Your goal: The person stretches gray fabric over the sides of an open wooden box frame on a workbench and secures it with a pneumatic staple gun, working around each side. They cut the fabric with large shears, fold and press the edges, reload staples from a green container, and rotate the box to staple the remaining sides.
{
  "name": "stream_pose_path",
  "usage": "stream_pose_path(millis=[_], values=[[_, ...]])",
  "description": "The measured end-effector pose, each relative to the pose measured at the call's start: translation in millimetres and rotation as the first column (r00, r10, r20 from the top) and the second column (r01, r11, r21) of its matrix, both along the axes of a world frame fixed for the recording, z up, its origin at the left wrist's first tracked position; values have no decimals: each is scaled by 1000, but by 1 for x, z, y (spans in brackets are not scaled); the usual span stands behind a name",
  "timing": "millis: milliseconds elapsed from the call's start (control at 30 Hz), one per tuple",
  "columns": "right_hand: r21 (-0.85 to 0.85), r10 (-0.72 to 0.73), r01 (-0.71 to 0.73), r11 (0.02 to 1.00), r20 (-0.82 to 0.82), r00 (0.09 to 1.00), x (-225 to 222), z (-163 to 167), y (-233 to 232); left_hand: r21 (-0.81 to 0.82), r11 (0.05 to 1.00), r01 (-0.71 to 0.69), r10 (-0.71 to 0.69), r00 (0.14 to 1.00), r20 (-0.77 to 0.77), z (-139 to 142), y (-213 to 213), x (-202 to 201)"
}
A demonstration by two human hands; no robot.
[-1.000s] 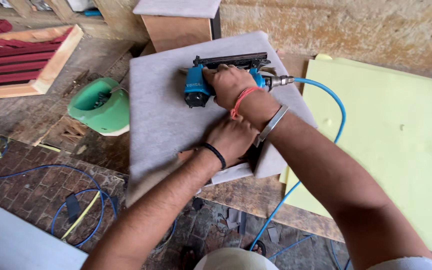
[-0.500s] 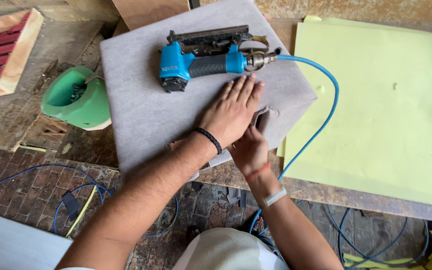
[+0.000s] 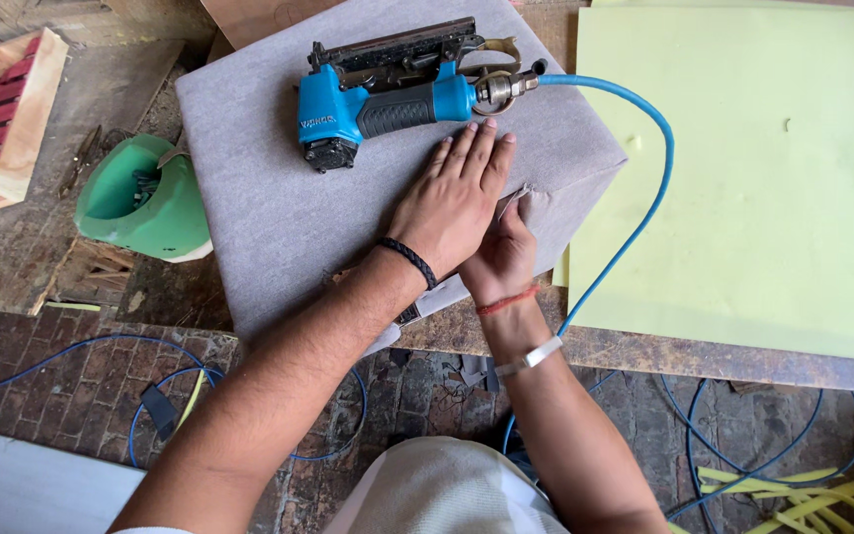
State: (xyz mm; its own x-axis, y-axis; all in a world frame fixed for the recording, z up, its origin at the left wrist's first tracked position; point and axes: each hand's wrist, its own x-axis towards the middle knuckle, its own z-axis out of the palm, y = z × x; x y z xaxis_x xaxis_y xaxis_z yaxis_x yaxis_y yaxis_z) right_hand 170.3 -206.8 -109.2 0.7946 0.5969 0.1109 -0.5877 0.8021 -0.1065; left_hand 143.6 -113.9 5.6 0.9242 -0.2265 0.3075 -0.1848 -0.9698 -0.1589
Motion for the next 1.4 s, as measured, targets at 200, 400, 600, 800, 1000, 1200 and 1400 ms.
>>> stream_pose_path(millis=[200, 400, 600, 800, 1000, 1200, 1400], values=[[-93, -188, 174, 980, -167, 968, -38, -3, -52, -19, 987, -158, 159, 987, 11, 2, -11, 0], [-309, -479, 553, 774, 285, 830, -33, 45, -81, -17, 977, -211, 212, 975, 73, -8, -10, 4], [-28, 397, 914, 404, 906, -148, 56, 158, -3, 42, 978, -204, 201, 978, 56, -34, -2, 15], [215, 807, 935, 281, 474, -352, 65, 198, 93, -23, 975, -220, 217, 971, -99, -34, 2, 18], [161, 891, 920, 356, 237, -386, 65, 232, 88, 44, 978, -203, 205, 977, -49, -9, -3, 8], [292, 855, 923, 249, 381, -352, 61, 281, 1, 57, 979, -198, 192, 976, 103, -5, -9, 8], [-311, 595, 919, 241, 795, 113, 2, 226, -165, 59, 983, -173, 168, 983, 80, -7, -7, 10]])
